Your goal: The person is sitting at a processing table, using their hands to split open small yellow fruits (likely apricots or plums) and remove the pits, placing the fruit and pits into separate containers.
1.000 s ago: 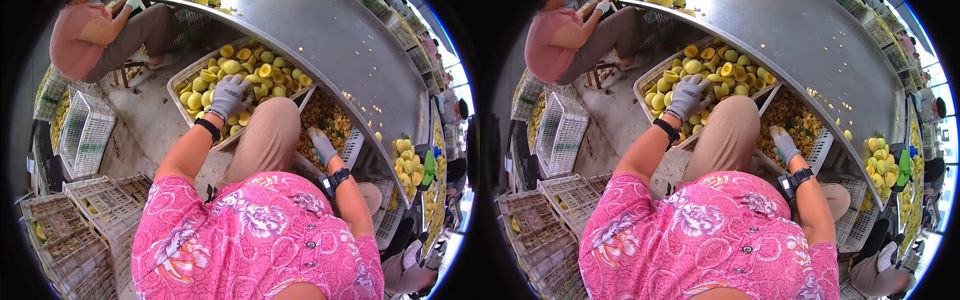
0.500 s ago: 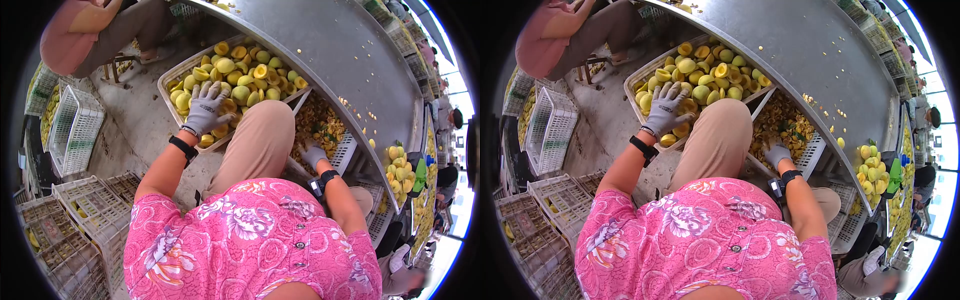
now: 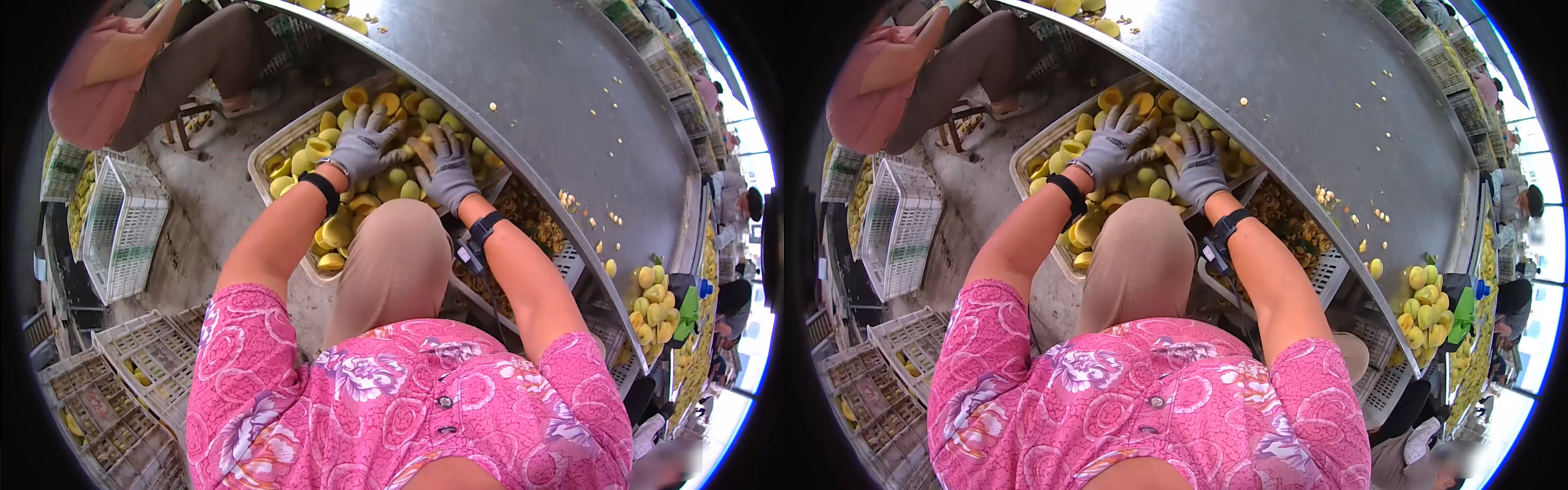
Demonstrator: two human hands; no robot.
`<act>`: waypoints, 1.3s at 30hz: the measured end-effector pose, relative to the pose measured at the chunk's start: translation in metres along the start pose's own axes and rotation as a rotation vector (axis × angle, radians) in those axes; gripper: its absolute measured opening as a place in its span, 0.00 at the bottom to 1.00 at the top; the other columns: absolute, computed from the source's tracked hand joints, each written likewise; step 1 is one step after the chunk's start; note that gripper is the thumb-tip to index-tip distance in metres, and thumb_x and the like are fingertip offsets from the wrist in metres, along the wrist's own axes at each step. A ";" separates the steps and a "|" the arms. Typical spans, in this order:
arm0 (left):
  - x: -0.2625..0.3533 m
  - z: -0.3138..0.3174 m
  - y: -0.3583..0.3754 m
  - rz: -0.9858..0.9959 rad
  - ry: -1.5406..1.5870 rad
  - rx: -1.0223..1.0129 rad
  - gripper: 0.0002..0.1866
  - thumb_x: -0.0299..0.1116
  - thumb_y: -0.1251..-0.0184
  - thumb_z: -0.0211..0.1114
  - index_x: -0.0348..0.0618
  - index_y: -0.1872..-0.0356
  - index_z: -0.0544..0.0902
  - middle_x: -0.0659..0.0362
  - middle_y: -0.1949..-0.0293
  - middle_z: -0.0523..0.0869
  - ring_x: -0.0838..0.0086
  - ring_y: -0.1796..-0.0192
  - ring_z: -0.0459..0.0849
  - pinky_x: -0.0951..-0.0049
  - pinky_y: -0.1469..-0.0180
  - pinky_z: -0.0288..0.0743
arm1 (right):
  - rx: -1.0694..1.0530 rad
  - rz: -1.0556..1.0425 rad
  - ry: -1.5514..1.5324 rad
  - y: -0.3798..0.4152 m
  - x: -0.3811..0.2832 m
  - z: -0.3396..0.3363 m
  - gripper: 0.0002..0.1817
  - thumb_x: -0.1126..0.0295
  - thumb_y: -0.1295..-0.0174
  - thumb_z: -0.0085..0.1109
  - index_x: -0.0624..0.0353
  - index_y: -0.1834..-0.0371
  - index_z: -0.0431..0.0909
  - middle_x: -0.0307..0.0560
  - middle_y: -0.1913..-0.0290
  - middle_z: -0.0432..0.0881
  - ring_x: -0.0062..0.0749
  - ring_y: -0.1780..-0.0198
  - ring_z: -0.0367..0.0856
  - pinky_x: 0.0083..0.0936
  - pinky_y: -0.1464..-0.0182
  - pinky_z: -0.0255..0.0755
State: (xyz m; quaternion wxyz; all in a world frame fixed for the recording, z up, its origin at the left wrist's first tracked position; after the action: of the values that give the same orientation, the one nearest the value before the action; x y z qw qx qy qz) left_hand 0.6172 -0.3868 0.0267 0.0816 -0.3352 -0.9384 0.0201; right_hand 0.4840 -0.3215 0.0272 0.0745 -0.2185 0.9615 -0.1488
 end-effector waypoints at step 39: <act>-0.055 -0.022 0.077 -0.185 0.044 -0.096 0.31 0.59 0.32 0.52 0.61 0.31 0.70 0.48 0.27 0.59 0.52 0.24 0.53 0.45 0.26 0.44 | -0.138 -0.147 -0.224 -0.016 -0.005 0.007 0.33 0.48 0.40 0.57 0.37 0.31 0.63 0.49 0.29 0.60 0.52 0.28 0.56 0.50 0.28 0.48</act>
State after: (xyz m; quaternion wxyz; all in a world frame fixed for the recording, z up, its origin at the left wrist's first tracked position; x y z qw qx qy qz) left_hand 0.7111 -0.3621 0.0335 0.0879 -0.2511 -0.9632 -0.0397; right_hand 0.4965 -0.3344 0.0261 0.1549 -0.3083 0.9365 -0.0620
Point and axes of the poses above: each hand's wrist, its own y-axis away from the middle knuckle, its own z-axis out of the palm, x = y × z, the point moved 7 cm from there along -y, towards the middle knuckle
